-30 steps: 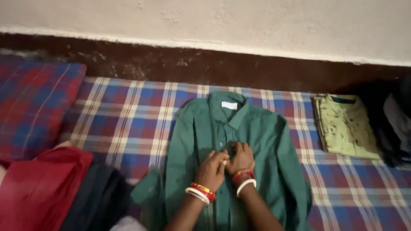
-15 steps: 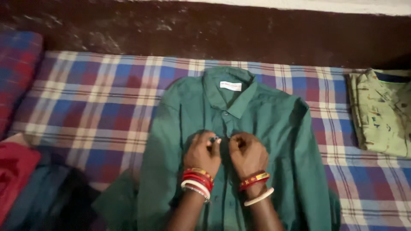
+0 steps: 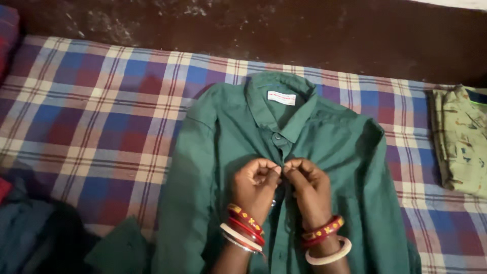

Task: The person buttons a green shirt laid flat on a bed, handling the buttons and the fabric by hand and then smoothing the garment flat.

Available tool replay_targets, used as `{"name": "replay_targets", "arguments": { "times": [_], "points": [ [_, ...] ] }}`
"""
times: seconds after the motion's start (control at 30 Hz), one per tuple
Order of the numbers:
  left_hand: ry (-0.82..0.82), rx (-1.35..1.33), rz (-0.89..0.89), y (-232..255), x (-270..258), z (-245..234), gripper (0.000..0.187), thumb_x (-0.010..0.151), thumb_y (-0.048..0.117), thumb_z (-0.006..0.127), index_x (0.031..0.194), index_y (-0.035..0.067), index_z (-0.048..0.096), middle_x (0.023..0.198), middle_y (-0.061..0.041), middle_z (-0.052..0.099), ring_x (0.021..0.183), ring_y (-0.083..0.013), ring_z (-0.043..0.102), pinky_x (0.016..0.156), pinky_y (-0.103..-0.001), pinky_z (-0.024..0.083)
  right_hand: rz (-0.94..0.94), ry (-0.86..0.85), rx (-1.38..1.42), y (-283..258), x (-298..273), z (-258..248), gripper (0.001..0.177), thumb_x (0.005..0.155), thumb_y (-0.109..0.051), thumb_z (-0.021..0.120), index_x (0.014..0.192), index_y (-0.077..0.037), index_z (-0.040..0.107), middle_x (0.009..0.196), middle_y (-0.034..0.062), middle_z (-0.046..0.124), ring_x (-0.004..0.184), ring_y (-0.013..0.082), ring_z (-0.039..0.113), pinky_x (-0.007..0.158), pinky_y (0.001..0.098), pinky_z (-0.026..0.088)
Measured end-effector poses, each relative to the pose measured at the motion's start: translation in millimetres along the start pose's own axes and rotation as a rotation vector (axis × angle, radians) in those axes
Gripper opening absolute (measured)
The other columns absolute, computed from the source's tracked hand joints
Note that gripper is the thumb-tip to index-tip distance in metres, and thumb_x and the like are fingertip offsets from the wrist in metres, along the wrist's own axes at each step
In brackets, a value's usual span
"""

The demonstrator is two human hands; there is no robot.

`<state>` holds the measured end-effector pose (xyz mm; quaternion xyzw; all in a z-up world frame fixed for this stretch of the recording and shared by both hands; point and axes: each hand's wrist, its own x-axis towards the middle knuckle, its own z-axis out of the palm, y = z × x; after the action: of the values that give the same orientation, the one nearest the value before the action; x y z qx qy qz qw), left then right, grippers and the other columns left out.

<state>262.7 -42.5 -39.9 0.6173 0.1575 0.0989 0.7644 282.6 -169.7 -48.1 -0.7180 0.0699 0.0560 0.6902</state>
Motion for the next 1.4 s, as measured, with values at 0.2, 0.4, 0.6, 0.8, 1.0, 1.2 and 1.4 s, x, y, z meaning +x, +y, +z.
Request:
{"name": "replay_targets", "arguments": {
  "times": [0.2, 0.4, 0.6, 0.8, 1.0, 1.2, 1.4],
  "points": [
    [0.021, -0.049, -0.016, -10.4, 0.6, 3.8, 0.004, 0.087, 0.003, 0.074, 0.088, 0.0, 0.071, 0.076, -0.001, 0.073, 0.068, -0.005, 0.067, 0.063, -0.022, 0.054, 0.078, 0.035, 0.131, -4.2, -2.8, -8.4, 0.012, 0.093, -0.011, 0.065, 0.098, -0.004, 0.074, 0.078, -0.0031, 0.065, 0.061, 0.0053, 0.051, 0.054, 0.0216, 0.037],
    [-0.028, -0.082, -0.012, -9.9, -0.9, 3.5, 0.002, 0.088, 0.002, 0.072, 0.087, 0.0, 0.071, 0.077, 0.0, 0.074, 0.069, -0.0036, 0.068, 0.064, -0.021, 0.054, 0.041, 0.029, -0.068, -18.0, -9.5, 0.2, 0.014, 0.091, -0.013, 0.068, 0.1, -0.005, 0.075, 0.079, -0.0039, 0.068, 0.064, 0.0039, 0.055, 0.056, 0.0206, 0.04],
    [0.052, 0.002, -0.057, -6.1, 0.9, 3.8, 0.003, 0.086, 0.002, 0.075, 0.085, 0.001, 0.073, 0.074, -0.002, 0.074, 0.065, -0.005, 0.066, 0.061, -0.022, 0.053, 0.042, 0.026, -0.065, -19.3, -6.7, -4.7, 0.014, 0.092, -0.012, 0.068, 0.099, -0.003, 0.076, 0.08, -0.0027, 0.068, 0.065, 0.0047, 0.055, 0.056, 0.0216, 0.041],
    [0.044, 0.029, -0.018, -0.8, -0.9, 3.6, 0.002, 0.084, 0.002, 0.074, 0.086, 0.001, 0.072, 0.076, -0.002, 0.075, 0.067, -0.0049, 0.071, 0.062, -0.022, 0.056, 0.046, 0.051, 0.063, -17.1, -6.3, -10.7, 0.011, 0.091, -0.008, 0.069, 0.1, -0.003, 0.072, 0.083, -0.0038, 0.067, 0.068, 0.0037, 0.056, 0.057, 0.0203, 0.042],
    [0.0, -0.007, -0.003, 2.8, -2.0, 1.9, 0.004, 0.088, 0.003, 0.074, 0.089, 0.0, 0.074, 0.079, -0.003, 0.076, 0.069, -0.0053, 0.07, 0.064, -0.022, 0.056, -0.023, 0.039, -0.062, -14.9, -7.4, -7.7, 0.011, 0.09, -0.006, 0.07, 0.1, -0.003, 0.073, 0.084, -0.0044, 0.067, 0.068, 0.0028, 0.056, 0.057, 0.0201, 0.04],
    [-0.01, 0.014, 0.004, 2.6, -3.3, 0.5, 0.005, 0.09, 0.005, 0.072, 0.09, 0.001, 0.075, 0.079, -0.003, 0.077, 0.07, -0.0054, 0.07, 0.064, -0.022, 0.055, -0.07, 0.005, -0.113, -11.2, -7.3, -6.0, 0.011, 0.091, -0.005, 0.07, 0.1, -0.001, 0.073, 0.085, -0.0049, 0.067, 0.071, 0.0022, 0.055, 0.059, 0.0199, 0.04],
    [-0.014, -0.005, 0.014, -6.2, -1.9, 0.6, 0.007, 0.089, 0.006, 0.074, 0.093, 0.001, 0.076, 0.08, -0.003, 0.077, 0.07, -0.005, 0.068, 0.064, -0.022, 0.054, -0.056, -0.019, -0.018, -14.1, -8.6, -11.9, 0.017, 0.093, -0.01, 0.062, 0.1, -0.001, 0.075, 0.08, 0.0009, 0.071, 0.069, 0.0066, 0.061, 0.06, 0.0209, 0.046]
  ]
}}
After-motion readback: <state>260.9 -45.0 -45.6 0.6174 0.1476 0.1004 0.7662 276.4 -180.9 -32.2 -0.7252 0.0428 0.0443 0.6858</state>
